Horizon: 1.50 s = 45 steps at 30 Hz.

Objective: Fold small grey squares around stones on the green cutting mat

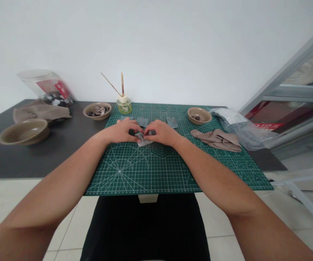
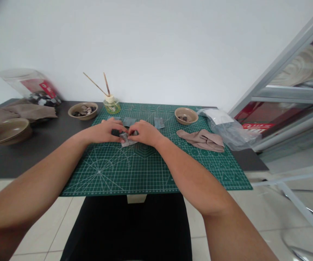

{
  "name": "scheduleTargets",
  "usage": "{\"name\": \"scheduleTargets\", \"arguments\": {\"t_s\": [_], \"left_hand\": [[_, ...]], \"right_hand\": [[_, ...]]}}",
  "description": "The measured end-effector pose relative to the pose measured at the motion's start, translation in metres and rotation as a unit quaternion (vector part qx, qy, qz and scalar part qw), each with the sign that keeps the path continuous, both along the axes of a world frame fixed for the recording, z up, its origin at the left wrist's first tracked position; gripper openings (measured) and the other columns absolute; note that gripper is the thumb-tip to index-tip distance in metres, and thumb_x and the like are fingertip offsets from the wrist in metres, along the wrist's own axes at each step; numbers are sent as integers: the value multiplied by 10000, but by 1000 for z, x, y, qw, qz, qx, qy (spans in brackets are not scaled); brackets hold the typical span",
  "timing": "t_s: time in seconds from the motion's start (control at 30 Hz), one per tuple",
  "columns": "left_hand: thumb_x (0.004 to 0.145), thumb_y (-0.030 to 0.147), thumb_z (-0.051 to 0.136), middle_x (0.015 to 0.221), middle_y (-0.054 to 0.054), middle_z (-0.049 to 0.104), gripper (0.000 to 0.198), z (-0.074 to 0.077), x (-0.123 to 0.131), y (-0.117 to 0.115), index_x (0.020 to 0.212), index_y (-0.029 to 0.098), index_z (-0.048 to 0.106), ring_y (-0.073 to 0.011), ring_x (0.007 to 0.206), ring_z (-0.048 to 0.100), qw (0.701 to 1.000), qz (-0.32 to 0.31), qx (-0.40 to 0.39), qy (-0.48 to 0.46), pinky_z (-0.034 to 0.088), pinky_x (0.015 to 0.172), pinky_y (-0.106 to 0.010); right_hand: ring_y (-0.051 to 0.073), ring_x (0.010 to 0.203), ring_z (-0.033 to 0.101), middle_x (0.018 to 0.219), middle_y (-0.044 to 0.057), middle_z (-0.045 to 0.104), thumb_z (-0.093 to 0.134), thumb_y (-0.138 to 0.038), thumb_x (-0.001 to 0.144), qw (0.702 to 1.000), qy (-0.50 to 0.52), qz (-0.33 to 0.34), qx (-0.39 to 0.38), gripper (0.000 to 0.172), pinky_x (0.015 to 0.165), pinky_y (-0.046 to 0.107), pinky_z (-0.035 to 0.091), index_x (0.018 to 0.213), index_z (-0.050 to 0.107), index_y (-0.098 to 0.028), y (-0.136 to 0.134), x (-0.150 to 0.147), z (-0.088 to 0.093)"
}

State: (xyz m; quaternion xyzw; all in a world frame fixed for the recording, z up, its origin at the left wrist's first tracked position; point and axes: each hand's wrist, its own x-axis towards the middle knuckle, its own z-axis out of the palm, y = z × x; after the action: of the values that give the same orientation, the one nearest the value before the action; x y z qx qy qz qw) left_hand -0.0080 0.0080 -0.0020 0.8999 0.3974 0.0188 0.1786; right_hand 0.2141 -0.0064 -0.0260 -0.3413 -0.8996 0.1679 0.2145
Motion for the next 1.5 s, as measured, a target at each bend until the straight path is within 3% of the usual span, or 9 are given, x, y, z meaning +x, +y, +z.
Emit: {"name": "scheduleTargets", "arguments": {"t_s": [0.17,0.33,0.5,0.67,0.87,1.0,1.13,1.27,1.5], "left_hand": [[765,564,684,972,-43,633,391,-2,-1,3,1046,303,761,-270,1029,480,1000,0,6,1,324,851,-363],[760,594,672,967,-46,623,450,-4,-3,4,1110,322,749,-276,1036,476,1000,0,10,5,326,848,-362],[755,576,685,990,-46,618,432,-4,-3,4,1100,324,751,-280,1049,472,1000,4,12,2,327,853,-356],[766,598,664,958,-44,607,454,-6,-4,5,1119,324,743,-266,1012,475,1000,-6,18,-3,326,832,-347],[765,603,663,935,-46,603,487,-7,-5,6,1170,340,725,-263,998,480,1000,-1,7,3,326,810,-335],[750,617,668,922,-43,604,484,-7,-5,6,1133,329,737,-254,977,486,1000,-3,15,0,328,794,-328],[748,614,671,914,-34,608,460,-6,-4,5,1104,331,740,-251,975,487,1000,-1,16,0,317,790,-327],[756,601,674,918,-36,619,453,-6,-5,6,1119,338,734,-254,968,491,1000,0,8,1,314,801,-329],[778,587,657,944,-45,627,479,-6,-5,5,1195,357,707,-275,1013,481,1000,8,-5,12,305,810,-341]], "right_hand": [[163,842,572,863,9,726,740,-259,823,1000,-13,26,-2,58,856,314,364,822,750,-202,-4,-3,2],[158,819,575,821,-5,707,772,-239,770,1000,-14,23,-2,70,856,302,367,763,721,-191,-3,1,3],[165,808,566,809,9,694,726,-208,801,999,-33,1,13,49,850,306,370,755,727,-190,-3,-3,3],[174,846,578,836,12,707,736,-260,807,999,-23,30,6,70,849,304,383,770,735,-201,-5,-4,1],[149,768,570,784,-4,655,755,-212,747,1000,-18,22,-8,45,750,264,385,745,717,-187,1,6,-1],[160,801,570,807,11,665,720,-215,791,1000,-26,2,4,42,783,278,385,759,726,-187,0,0,-1],[177,845,584,837,19,689,722,-280,820,999,-27,30,5,102,830,301,395,759,730,-198,-5,-9,0],[162,826,600,833,2,697,733,-218,784,998,-18,53,-7,46,841,295,407,743,720,-200,-6,-6,2],[156,780,584,785,0,673,747,-204,749,999,-28,26,-3,23,780,280,406,746,728,-190,-2,5,1]]}}
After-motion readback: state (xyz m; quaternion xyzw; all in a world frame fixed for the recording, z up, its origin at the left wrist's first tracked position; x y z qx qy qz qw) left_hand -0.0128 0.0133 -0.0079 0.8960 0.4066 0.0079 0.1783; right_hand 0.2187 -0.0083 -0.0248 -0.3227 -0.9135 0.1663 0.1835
